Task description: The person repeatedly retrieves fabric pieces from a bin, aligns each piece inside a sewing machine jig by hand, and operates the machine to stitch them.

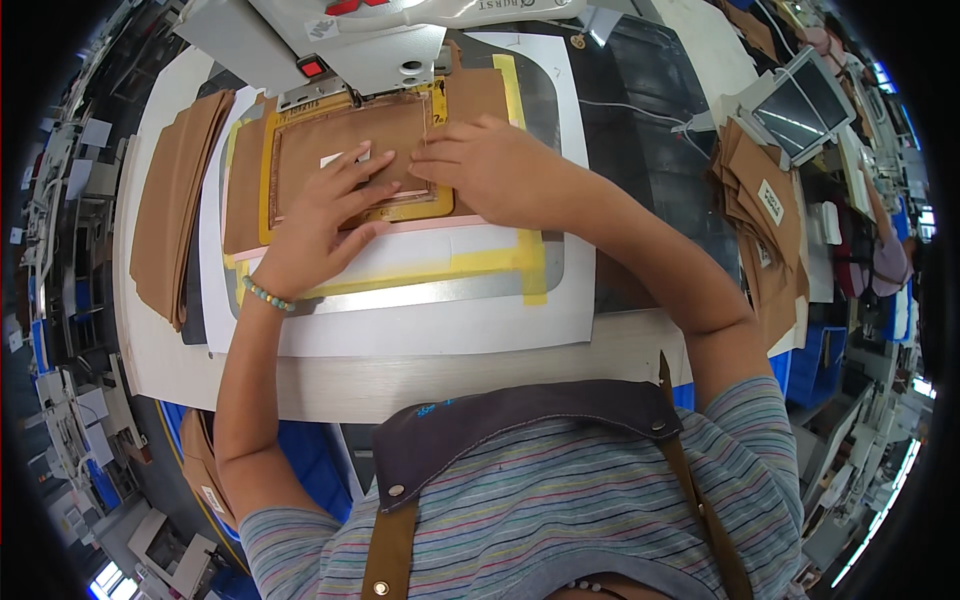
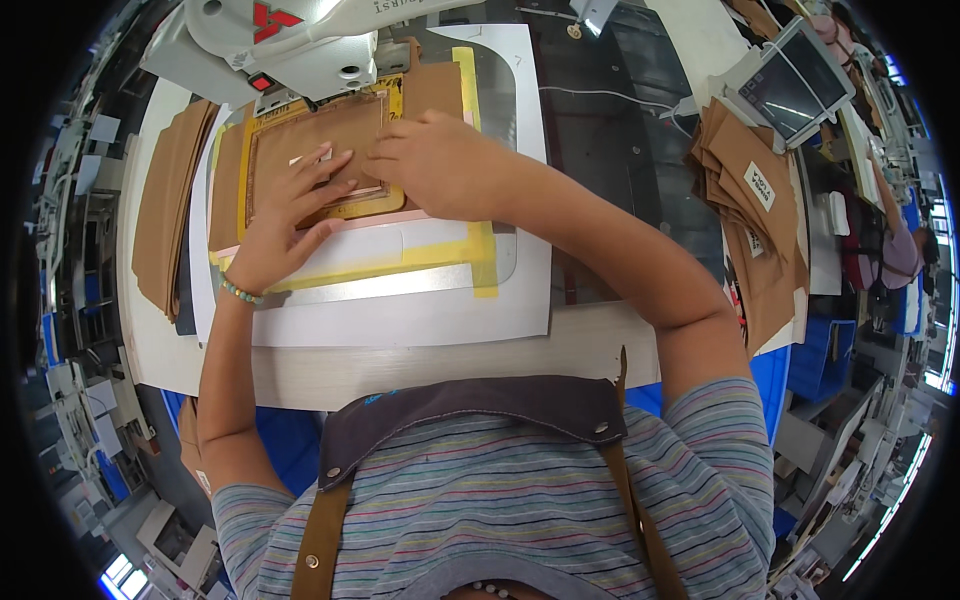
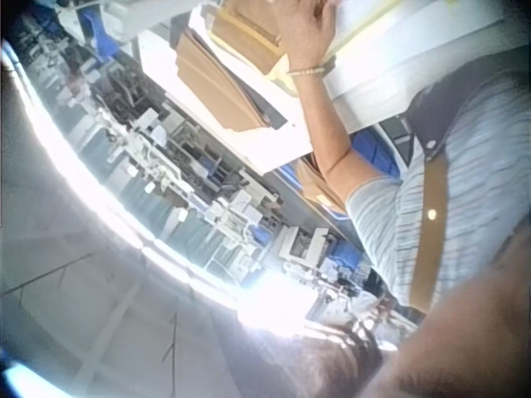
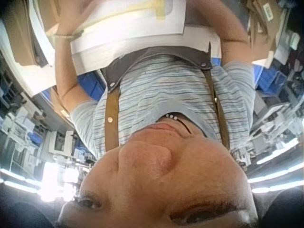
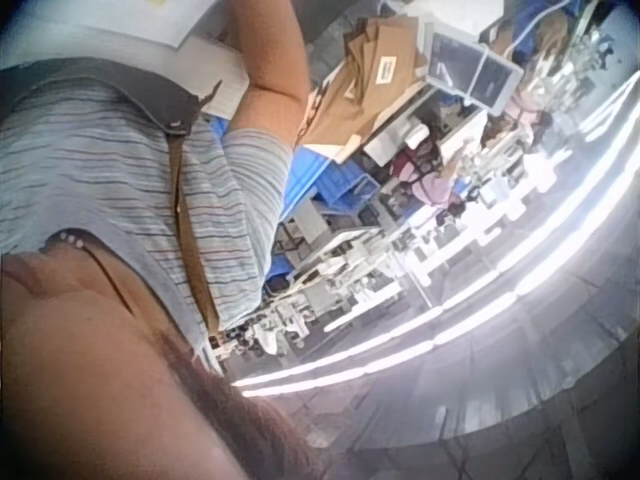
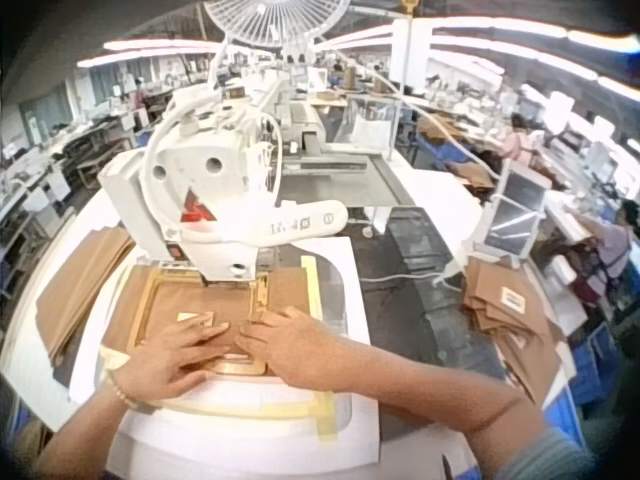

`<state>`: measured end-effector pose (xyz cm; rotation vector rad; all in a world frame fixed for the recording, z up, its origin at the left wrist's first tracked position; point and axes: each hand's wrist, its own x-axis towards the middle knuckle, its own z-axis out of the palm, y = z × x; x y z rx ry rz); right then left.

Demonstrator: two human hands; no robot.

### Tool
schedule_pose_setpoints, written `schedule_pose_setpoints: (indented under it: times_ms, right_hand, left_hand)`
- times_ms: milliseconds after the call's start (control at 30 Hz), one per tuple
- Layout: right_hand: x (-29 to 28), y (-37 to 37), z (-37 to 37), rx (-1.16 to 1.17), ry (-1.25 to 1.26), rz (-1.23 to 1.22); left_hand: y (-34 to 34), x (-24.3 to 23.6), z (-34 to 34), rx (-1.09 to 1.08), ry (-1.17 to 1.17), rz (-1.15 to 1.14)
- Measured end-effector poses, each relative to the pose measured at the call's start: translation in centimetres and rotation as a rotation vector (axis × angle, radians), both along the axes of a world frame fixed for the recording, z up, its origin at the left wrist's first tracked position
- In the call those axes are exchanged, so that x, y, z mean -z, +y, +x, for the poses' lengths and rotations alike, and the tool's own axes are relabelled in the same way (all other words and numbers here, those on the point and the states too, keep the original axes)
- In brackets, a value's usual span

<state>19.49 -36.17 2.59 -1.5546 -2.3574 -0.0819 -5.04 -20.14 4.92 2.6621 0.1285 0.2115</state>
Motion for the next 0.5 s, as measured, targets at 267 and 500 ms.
schedule_pose_setpoints:
  times_ms: [267, 500]
  right_hand:
    - [0.5, -0.7, -1.9, -0.031, -0.032, -0.024]
    - [0.1, -0.3, -3.2, -0.05, 0.034, 0.027]
  left_hand:
    - [1.4, 0.9, 0.3, 0.045, 0.049, 0.061]
    - [3.7, 1.0, 0.5, 0.102, 0.046, -0.072]
